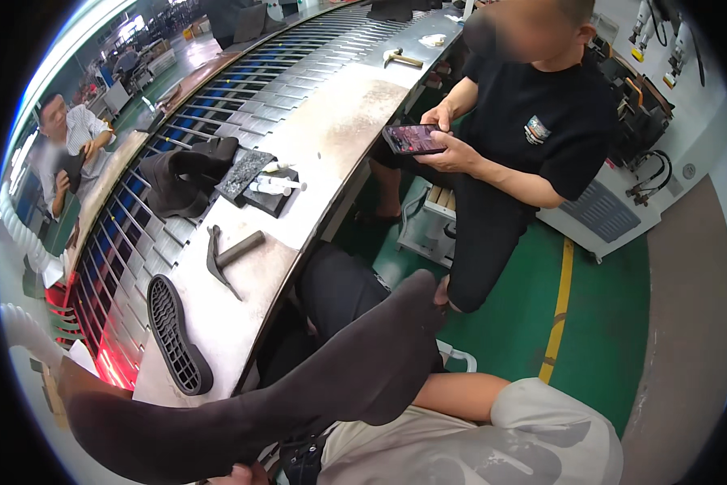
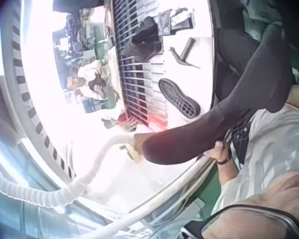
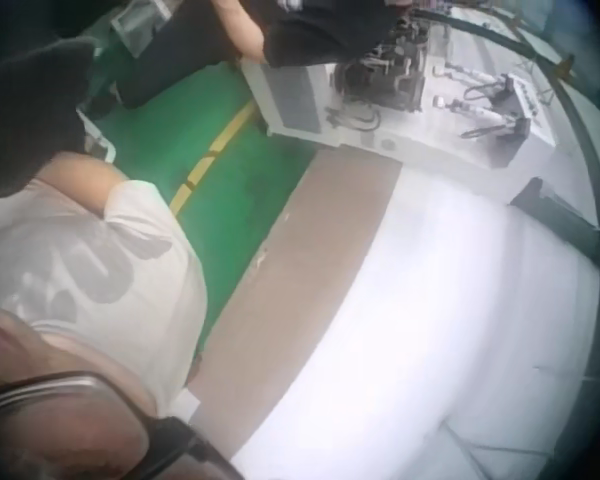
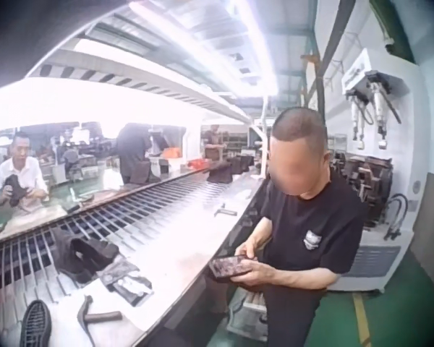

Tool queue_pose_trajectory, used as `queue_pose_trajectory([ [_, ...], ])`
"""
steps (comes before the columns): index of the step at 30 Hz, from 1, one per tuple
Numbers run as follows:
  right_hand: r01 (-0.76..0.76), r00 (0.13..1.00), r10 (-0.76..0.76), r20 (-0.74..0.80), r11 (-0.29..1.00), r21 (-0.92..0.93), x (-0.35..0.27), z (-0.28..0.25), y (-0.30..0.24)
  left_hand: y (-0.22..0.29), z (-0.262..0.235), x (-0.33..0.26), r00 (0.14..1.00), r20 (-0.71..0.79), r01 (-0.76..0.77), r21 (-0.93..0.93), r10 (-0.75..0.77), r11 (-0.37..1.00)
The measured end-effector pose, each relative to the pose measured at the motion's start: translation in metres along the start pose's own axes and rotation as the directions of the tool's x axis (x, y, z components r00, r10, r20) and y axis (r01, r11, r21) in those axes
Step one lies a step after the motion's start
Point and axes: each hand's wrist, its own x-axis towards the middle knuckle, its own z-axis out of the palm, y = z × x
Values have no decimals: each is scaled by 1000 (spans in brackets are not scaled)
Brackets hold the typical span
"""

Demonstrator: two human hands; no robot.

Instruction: The person attaches a sole to a boot upper by pressing them together by hand, then places the assembled boot onto the conveyor belt.

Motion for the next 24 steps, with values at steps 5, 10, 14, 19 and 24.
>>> queue_pose_trajectory([
  [5, 2, 999, -3, 50, 1000, 21, -22, 4, -24, 2, 22, 5, 983, 22, 179, 96, -181, 979],
  [10, -5, 990, 3, 144, 1000, 15, -37, 21, -54, -37, 70, 16, 965, -45, 254, -91, -258, 963],
  [14, -32, 947, 25, 319, 999, 16, -50, 35, -99, -51, 66, 49, 899, 325, 172, 355, -294, 919],
  [19, 227, 962, -135, 236, 879, -420, -80, 5, -131, -51, 76, 107, 936, 188, 330, -168, -298, 929],
  [24, 43, 999, -44, 2, 989, -142, -58, 6, -108, -74, 75, 124, 941, 156, 297, 48, -301, 954],
])
